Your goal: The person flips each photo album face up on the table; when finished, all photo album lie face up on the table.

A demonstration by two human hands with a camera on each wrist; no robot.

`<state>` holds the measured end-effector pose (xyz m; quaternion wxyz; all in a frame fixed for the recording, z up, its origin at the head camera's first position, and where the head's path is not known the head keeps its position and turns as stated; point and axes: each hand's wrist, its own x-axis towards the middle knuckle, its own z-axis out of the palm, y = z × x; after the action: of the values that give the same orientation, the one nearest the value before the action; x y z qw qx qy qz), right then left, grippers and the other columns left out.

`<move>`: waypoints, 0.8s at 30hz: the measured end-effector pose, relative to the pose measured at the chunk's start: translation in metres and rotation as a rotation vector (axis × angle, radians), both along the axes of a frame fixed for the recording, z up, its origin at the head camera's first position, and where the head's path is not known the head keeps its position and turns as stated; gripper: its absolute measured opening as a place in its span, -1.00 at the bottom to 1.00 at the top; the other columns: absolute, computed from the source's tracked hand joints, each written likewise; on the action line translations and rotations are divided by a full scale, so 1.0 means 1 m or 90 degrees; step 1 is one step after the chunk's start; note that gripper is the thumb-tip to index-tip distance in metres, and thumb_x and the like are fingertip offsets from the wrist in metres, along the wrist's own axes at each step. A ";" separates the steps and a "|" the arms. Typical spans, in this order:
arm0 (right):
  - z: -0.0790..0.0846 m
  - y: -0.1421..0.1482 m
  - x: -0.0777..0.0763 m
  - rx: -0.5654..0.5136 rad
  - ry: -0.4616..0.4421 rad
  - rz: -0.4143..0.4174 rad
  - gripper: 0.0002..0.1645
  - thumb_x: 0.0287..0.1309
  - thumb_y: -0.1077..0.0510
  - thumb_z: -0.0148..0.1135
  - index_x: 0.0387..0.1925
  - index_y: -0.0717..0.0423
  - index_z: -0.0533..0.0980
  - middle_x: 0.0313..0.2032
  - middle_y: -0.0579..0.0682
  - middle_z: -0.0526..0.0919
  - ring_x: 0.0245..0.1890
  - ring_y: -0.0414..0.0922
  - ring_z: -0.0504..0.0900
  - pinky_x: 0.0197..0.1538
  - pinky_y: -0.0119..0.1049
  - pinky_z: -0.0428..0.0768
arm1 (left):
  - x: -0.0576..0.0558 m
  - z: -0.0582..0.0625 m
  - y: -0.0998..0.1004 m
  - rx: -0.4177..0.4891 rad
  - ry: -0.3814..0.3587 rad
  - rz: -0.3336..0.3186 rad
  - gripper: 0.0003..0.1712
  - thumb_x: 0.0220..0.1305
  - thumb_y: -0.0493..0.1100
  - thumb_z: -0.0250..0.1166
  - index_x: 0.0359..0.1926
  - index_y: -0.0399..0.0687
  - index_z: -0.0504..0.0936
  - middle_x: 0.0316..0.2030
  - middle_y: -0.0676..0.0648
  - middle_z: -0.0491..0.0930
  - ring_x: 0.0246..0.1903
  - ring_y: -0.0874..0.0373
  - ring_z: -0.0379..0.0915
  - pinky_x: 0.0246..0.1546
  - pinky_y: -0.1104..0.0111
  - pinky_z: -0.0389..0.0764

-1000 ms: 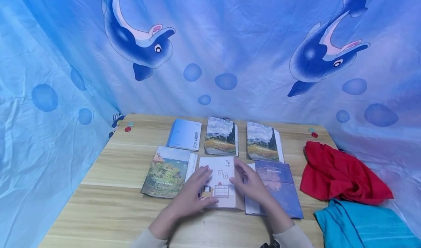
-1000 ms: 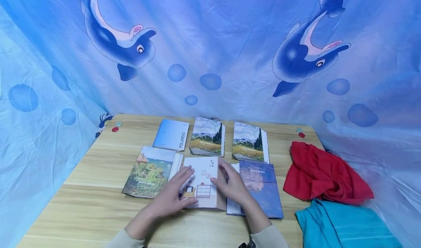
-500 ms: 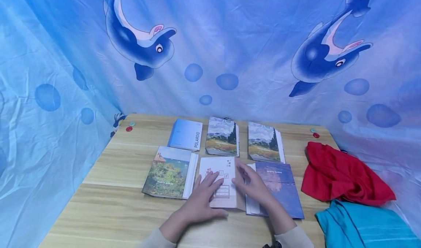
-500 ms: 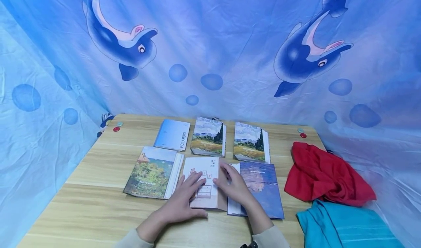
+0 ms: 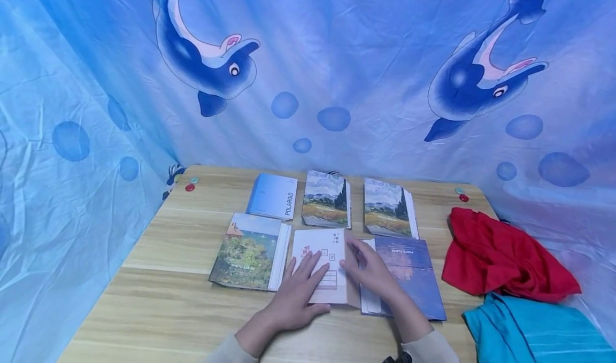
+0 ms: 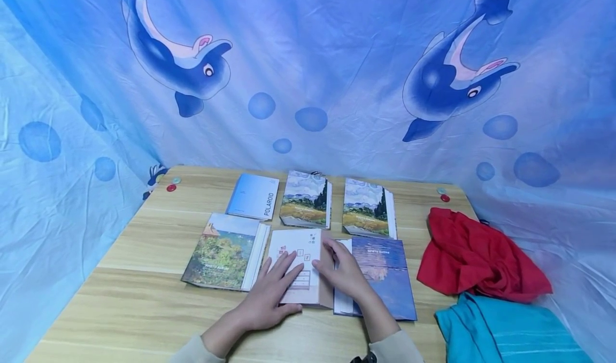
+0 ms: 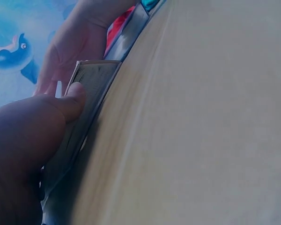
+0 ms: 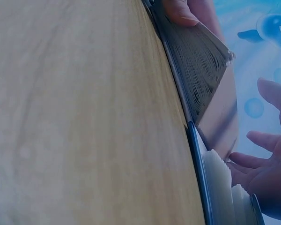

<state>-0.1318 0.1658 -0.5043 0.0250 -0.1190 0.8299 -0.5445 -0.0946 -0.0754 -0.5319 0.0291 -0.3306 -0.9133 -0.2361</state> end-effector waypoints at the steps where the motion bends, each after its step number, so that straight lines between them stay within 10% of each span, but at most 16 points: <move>1: 0.000 0.000 0.000 0.006 0.000 -0.006 -0.16 0.25 0.07 0.42 0.41 0.36 0.30 0.37 0.33 0.38 0.40 0.22 0.34 0.43 0.01 0.32 | 0.001 0.000 0.000 -0.001 -0.002 -0.002 0.01 0.28 0.32 0.28 0.58 0.01 0.14 0.60 -0.16 -0.11 0.57 -0.14 -0.28 0.49 -0.21 -0.26; 9: 0.008 -0.001 0.002 -0.038 -0.069 -0.031 -0.03 0.24 0.09 0.42 0.52 0.24 0.13 0.44 0.38 0.23 0.32 0.32 0.41 0.28 0.09 0.51 | 0.006 0.001 -0.004 0.035 -0.055 0.008 -0.03 0.39 0.24 0.20 0.62 0.04 0.00 0.62 -0.10 -0.24 0.57 -0.12 -0.42 0.50 -0.17 -0.32; 15: 0.004 -0.003 0.004 -0.088 -0.148 -0.065 -0.07 0.30 0.07 0.36 0.55 0.17 0.12 0.23 0.40 0.51 -0.02 0.19 0.71 -0.14 -0.08 0.76 | 0.007 0.002 -0.004 0.095 -0.099 0.033 0.06 0.28 0.27 0.31 0.61 0.01 0.03 0.61 -0.13 -0.18 0.58 -0.11 -0.39 0.51 -0.16 -0.29; 24: 0.007 0.001 0.002 -0.020 -0.128 -0.179 -0.40 0.52 -0.06 0.02 0.40 0.20 0.40 0.28 0.24 0.53 0.34 0.20 0.42 0.41 0.12 0.34 | 0.008 0.011 0.005 0.186 -0.169 0.021 0.24 0.10 0.32 0.45 0.61 0.00 0.02 0.62 -0.11 -0.20 0.58 -0.11 -0.37 0.49 -0.18 -0.11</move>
<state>-0.1303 0.1664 -0.4969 0.0297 0.0527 0.8231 -0.5647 -0.0867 -0.0704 -0.5206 -0.0399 -0.2736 -0.8706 -0.4069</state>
